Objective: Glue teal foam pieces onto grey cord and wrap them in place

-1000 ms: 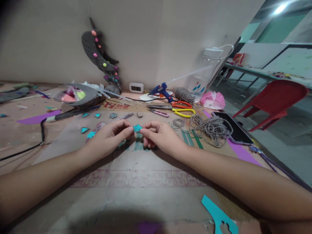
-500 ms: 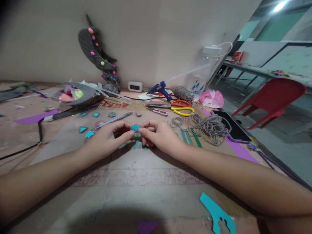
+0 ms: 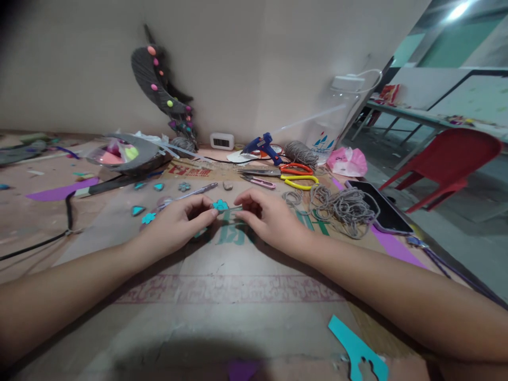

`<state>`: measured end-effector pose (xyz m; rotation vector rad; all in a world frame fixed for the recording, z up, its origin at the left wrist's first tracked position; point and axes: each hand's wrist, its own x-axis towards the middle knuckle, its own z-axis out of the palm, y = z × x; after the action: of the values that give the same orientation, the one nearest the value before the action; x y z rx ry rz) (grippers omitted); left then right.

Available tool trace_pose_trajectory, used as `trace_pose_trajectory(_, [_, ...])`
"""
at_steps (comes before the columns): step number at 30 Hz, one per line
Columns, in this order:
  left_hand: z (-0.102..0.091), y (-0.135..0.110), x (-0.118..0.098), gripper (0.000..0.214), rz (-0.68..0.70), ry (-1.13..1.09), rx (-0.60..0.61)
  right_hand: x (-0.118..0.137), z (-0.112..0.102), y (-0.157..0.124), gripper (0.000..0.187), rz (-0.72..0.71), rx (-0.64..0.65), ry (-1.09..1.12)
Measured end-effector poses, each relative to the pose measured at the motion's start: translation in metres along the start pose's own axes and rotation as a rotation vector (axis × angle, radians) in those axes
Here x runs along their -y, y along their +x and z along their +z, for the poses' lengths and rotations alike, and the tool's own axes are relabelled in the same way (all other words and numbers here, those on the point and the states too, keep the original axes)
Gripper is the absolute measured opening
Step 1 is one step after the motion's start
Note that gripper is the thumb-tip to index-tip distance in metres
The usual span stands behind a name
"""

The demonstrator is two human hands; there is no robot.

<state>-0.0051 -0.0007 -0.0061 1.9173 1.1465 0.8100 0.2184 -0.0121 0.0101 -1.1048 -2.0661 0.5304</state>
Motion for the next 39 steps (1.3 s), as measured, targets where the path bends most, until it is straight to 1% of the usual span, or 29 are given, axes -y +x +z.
trace_pose_trajectory(1, [0.000, 0.000, 0.000, 0.021, 0.000, -0.002, -0.002, 0.000, -0.001, 0.000, 0.004, -0.039, -0.013, -0.059])
trace_pose_trajectory(3, [0.000, 0.000, -0.001, 0.020, 0.003, -0.007, -0.002, 0.000, -0.003, -0.001, 0.007, -0.110, -0.032, -0.128])
trace_pose_trajectory(5, [0.000, -0.001, -0.002, 0.019, 0.014, 0.000, -0.003, 0.001, -0.002, -0.001, 0.009, -0.158, -0.035, -0.139])
trace_pose_trajectory(11, [-0.001, -0.002, -0.005, 0.022, 0.027, 0.065, 0.022, 0.002, 0.000, 0.000, 0.011, -0.161, -0.072, -0.155])
trace_pose_trajectory(13, [-0.001, -0.002, -0.006, 0.022, 0.025, 0.088, 0.025, 0.001, 0.000, 0.001, 0.009, -0.186, -0.089, -0.177])
trace_pose_trajectory(15, [-0.001, -0.002, -0.008, 0.022, 0.031, 0.116, 0.038, -0.001, 0.000, 0.003, 0.009, -0.261, -0.104, -0.206])
trace_pose_trajectory(17, [-0.001, -0.002, -0.010, 0.021, 0.048, 0.139, 0.060, -0.003, 0.001, 0.004, 0.010, -0.366, -0.108, -0.228])
trace_pose_trajectory(19, [-0.001, -0.002, -0.011, 0.019, 0.062, 0.152, 0.093, -0.005, 0.004, 0.004, 0.011, -0.448, -0.090, -0.223])
trace_pose_trajectory(20, [-0.001, -0.002, -0.012, 0.019, 0.069, 0.154, 0.105, -0.005, 0.006, 0.004, 0.012, -0.466, -0.072, -0.206])
trace_pose_trajectory(22, [-0.001, -0.003, -0.013, 0.019, 0.075, 0.147, 0.121, -0.004, 0.009, 0.004, 0.010, -0.420, -0.053, -0.128])
trace_pose_trajectory(23, [-0.001, -0.003, -0.013, 0.019, 0.072, 0.135, 0.121, -0.004, 0.010, 0.004, 0.010, -0.350, -0.062, -0.059])
trace_pose_trajectory(26, [-0.002, -0.001, -0.012, 0.022, 0.031, 0.056, 0.106, -0.004, 0.009, 0.004, 0.014, -0.020, -0.114, 0.187])
trace_pose_trajectory(27, [-0.002, -0.001, -0.011, 0.024, 0.007, 0.018, 0.102, -0.003, 0.008, 0.005, 0.012, 0.073, -0.110, 0.232])
trace_pose_trajectory(28, [-0.002, 0.000, -0.010, 0.026, -0.021, -0.018, 0.104, -0.003, 0.006, 0.005, 0.013, 0.131, -0.091, 0.239])
trace_pose_trajectory(29, [-0.002, 0.001, -0.008, 0.026, -0.045, -0.058, 0.099, -0.002, 0.004, 0.006, 0.019, 0.157, -0.062, 0.211])
trace_pose_trajectory(31, [-0.002, 0.002, -0.005, 0.026, -0.071, -0.098, 0.089, 0.002, 0.001, 0.006, 0.031, 0.151, -0.008, 0.123])
trace_pose_trajectory(33, [-0.001, 0.003, -0.003, 0.027, -0.074, -0.102, 0.076, 0.006, 0.001, 0.006, 0.029, 0.149, 0.034, 0.095])
trace_pose_trajectory(35, [-0.001, 0.003, -0.002, 0.027, -0.065, -0.091, 0.057, 0.009, 0.004, 0.005, 0.022, 0.194, 0.071, 0.156])
trace_pose_trajectory(39, [0.000, 0.002, -0.002, 0.026, -0.048, -0.067, 0.042, 0.010, 0.010, 0.004, 0.027, 0.331, 0.110, 0.321])
